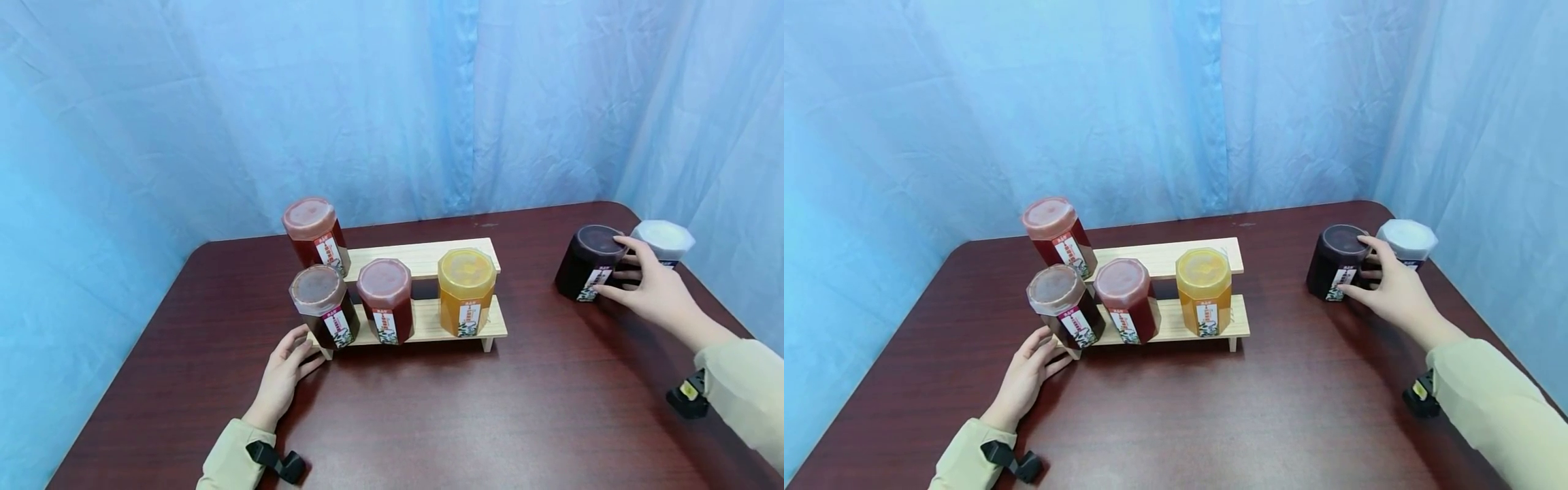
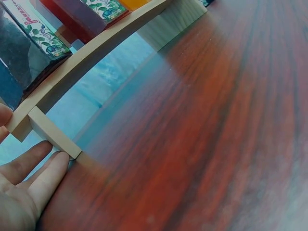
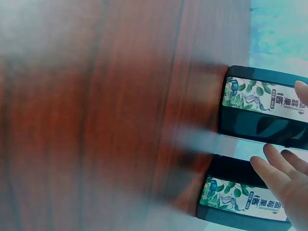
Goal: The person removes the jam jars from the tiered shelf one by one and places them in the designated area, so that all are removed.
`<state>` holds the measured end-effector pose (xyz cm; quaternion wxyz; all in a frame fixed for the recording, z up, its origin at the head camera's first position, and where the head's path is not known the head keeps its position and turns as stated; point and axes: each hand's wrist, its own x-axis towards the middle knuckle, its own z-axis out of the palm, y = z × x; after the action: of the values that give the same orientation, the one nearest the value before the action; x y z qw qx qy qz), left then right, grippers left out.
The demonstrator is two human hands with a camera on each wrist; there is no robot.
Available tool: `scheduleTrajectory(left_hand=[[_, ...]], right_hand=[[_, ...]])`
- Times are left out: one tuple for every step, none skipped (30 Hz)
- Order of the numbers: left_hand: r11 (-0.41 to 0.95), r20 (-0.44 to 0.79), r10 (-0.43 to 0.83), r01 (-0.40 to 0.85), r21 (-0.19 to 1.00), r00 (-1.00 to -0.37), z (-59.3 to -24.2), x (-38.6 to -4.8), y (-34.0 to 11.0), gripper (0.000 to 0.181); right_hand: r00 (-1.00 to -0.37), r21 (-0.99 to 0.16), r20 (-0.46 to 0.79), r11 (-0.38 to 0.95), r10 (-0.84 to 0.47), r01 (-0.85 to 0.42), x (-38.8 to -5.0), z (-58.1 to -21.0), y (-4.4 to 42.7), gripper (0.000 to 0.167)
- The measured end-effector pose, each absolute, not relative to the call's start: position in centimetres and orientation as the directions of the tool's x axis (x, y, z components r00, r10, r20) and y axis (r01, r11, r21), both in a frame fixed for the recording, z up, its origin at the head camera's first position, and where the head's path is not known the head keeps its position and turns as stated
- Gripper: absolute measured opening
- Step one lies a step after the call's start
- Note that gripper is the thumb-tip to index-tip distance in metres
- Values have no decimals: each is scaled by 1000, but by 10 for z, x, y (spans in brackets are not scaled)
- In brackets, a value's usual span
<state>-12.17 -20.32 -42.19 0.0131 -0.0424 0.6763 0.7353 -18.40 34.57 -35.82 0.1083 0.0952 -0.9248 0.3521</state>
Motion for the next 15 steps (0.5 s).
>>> scheduleTrajectory(left_hand=[[-86, -80, -37, -76, 993, -996, -422, -122, -203, 35], [-84, -77, -34, -74, 994, -996, -422, -122, -203, 35], [-83, -75, -33, -72, 994, -997, -422, -122, -203, 35], [-84, -74, -34, -71, 994, -997, -422, -122, -203, 35], [-86, -73, -35, -70, 994, -997, -422, -122, -203, 34], [-88, -68, -36, -65, 994, -997, -423, -122, -204, 32], [-92, -64, -38, -61, 994, -997, -423, -122, -204, 30], [-95, -60, -38, -56, 994, -997, -423, -122, -204, 28], [-98, -56, -39, -52, 994, -998, -423, -122, -204, 27], [-101, -51, -39, -47, 994, -998, -423, -122, -204, 25], [-103, -46, -37, -42, 994, -998, -424, -122, -204, 24], [-104, -40, -35, -36, 994, -999, -424, -122, -205, 23], [-105, -38, -34, -35, 994, -999, -424, -122, -205, 22], [-104, -37, -32, -33, 994, -999, -424, -122, -205, 22], [-105, -37, -32, -33, 994, -999, -424, -122, -205, 22]], right_hand=[[-957, -628, 272, 735, -97, -253, -182, -358, 346, 85], [-957, -625, 274, 739, -95, -252, -181, -358, 346, 85], [-957, -621, 276, 743, -92, -250, -179, -358, 346, 84], [-957, -615, 276, 749, -88, -247, -177, -358, 346, 84], [-958, -611, 274, 754, -86, -242, -176, -358, 346, 83], [-959, -605, 271, 760, -81, -235, -175, -357, 346, 83], [-960, -598, 269, 769, -73, -226, -174, -357, 346, 82], [-961, -593, 270, 776, -61, -216, -172, -356, 346, 82], [-961, -588, 271, 782, -50, -206, -171, -356, 346, 81], [-961, -585, 272, 787, -38, -197, -169, -355, 345, 80], [-961, -582, 275, 790, -31, -192, -168, -355, 345, 79], [-960, -579, 280, 794, -21, -186, -166, -355, 344, 78], [-959, -578, 284, 796, -13, -182, -165, -355, 343, 78], [-957, -579, 288, 794, -10, -183, -163, -355, 341, 78], [-956, -584, 293, 789, -15, -191, -162, -355, 340, 78]])
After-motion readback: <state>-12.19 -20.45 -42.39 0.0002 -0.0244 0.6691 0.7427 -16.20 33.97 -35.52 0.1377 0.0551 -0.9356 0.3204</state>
